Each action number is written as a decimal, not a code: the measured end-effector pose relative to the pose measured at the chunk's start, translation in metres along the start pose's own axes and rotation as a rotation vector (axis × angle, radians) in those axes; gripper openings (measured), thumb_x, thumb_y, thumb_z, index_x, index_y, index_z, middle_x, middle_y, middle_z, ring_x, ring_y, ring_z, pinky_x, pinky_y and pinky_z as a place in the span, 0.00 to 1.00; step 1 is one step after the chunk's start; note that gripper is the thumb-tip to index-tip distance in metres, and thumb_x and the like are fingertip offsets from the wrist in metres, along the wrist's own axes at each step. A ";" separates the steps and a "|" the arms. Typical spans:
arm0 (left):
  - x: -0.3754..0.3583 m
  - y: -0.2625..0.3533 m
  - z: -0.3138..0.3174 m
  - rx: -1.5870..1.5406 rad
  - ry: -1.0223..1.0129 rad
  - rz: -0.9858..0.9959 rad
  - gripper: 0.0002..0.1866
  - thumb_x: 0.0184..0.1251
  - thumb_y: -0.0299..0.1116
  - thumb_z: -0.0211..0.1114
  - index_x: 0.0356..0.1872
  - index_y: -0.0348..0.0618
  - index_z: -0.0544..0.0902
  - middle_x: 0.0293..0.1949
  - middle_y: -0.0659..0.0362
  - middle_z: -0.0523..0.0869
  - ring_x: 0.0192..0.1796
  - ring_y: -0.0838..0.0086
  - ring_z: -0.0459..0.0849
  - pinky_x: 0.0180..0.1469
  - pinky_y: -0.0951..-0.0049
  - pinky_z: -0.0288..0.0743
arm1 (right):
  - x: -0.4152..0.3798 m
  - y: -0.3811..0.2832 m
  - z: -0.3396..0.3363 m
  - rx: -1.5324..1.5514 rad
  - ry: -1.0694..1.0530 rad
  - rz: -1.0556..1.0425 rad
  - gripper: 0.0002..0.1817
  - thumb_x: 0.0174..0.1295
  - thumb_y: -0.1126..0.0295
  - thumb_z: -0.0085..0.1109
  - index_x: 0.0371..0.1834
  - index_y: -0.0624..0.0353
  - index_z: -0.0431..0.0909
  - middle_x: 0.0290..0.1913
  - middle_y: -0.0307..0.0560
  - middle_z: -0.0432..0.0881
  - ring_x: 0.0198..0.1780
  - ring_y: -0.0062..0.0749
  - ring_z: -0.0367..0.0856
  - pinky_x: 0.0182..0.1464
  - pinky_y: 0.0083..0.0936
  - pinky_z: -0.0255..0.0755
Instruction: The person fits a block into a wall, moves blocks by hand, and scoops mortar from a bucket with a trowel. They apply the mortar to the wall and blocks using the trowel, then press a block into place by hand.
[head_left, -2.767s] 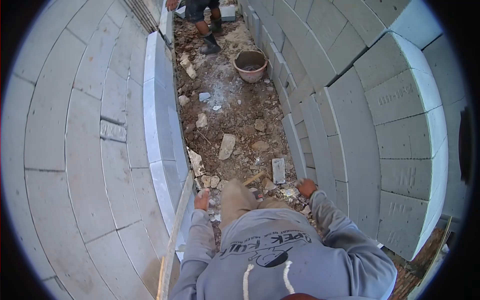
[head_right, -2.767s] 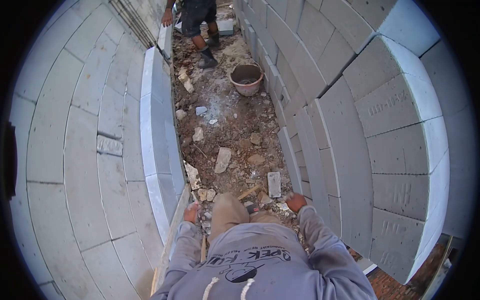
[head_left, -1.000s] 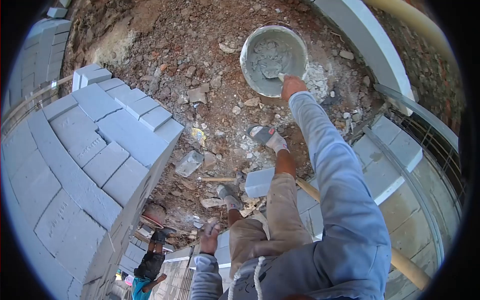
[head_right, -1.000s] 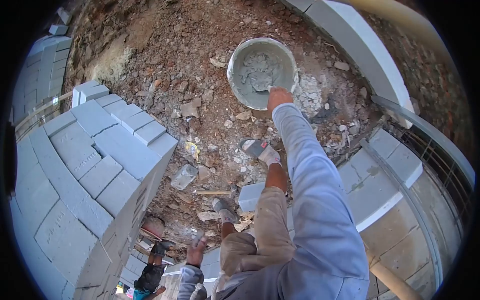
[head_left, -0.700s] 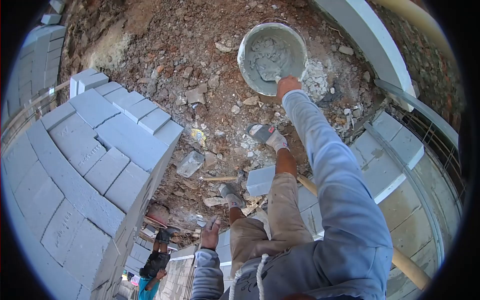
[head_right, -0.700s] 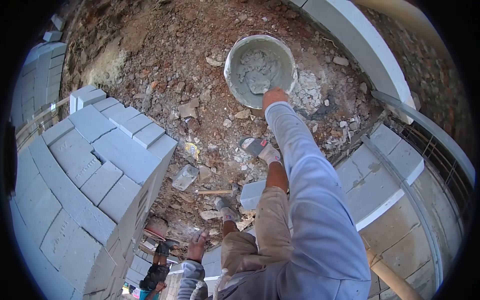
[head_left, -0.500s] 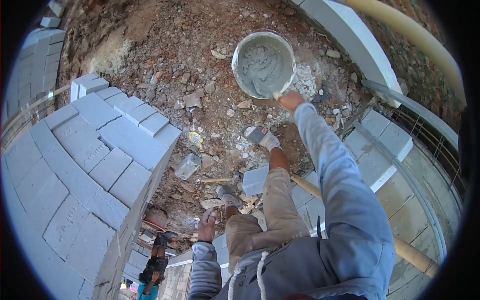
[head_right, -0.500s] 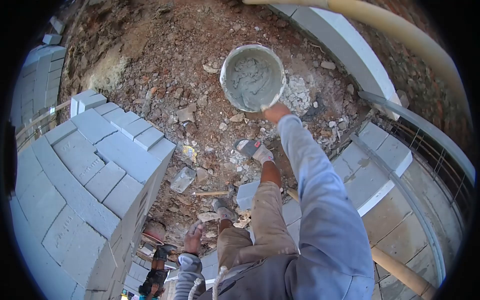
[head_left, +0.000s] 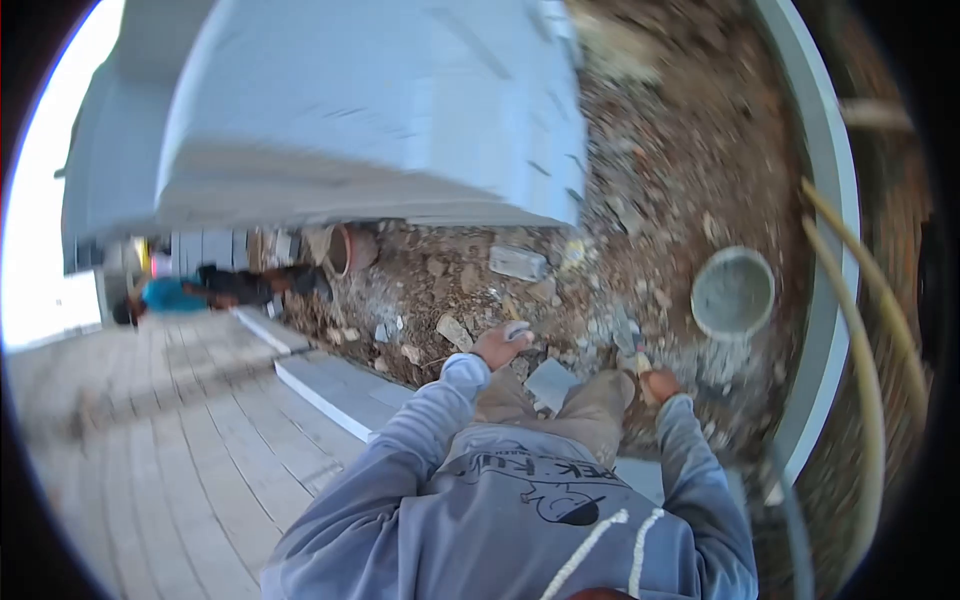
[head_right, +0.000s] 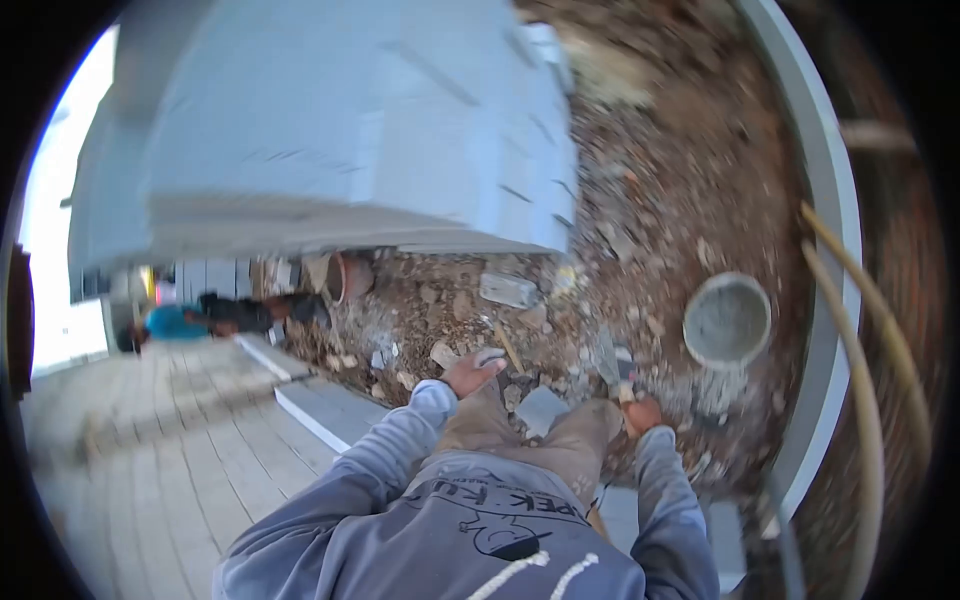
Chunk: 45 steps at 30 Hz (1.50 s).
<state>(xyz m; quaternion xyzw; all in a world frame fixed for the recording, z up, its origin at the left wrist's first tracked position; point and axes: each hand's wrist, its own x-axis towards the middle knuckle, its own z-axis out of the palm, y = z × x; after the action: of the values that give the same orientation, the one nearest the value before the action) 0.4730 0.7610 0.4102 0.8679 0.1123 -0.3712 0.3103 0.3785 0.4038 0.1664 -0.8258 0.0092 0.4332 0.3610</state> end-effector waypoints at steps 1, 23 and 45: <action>-0.009 -0.003 -0.012 -0.020 0.018 -0.012 0.28 0.60 0.54 0.49 0.51 0.40 0.72 0.51 0.50 0.75 0.55 0.62 0.72 0.57 0.71 0.62 | -0.009 -0.038 -0.029 0.176 -0.036 0.147 0.20 0.44 0.57 0.56 0.34 0.64 0.77 0.37 0.63 0.77 0.40 0.56 0.75 0.41 0.40 0.69; -0.277 -0.621 -0.005 -1.227 0.892 -0.847 0.23 0.60 0.52 0.50 0.40 0.41 0.78 0.42 0.53 0.81 0.47 0.65 0.78 0.42 0.61 0.70 | 0.059 -0.774 0.188 -0.444 -0.141 -0.677 0.23 0.38 0.69 0.65 0.39 0.63 0.69 0.35 0.57 0.77 0.38 0.45 0.76 0.42 0.32 0.69; -0.097 -0.825 -0.245 -1.914 0.994 -0.901 0.24 0.58 0.50 0.56 0.46 0.39 0.75 0.37 0.61 0.78 0.37 0.76 0.74 0.38 0.75 0.69 | 0.478 -1.084 0.591 -1.459 -0.532 -0.134 0.25 0.44 0.65 0.57 0.47 0.65 0.71 0.45 0.61 0.75 0.48 0.50 0.74 0.49 0.33 0.69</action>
<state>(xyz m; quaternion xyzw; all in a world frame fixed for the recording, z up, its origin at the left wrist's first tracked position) 0.1948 1.5617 0.2344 0.2111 0.7529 0.1690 0.6000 0.6134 1.7044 0.2433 -0.7216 -0.4150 0.4903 -0.2582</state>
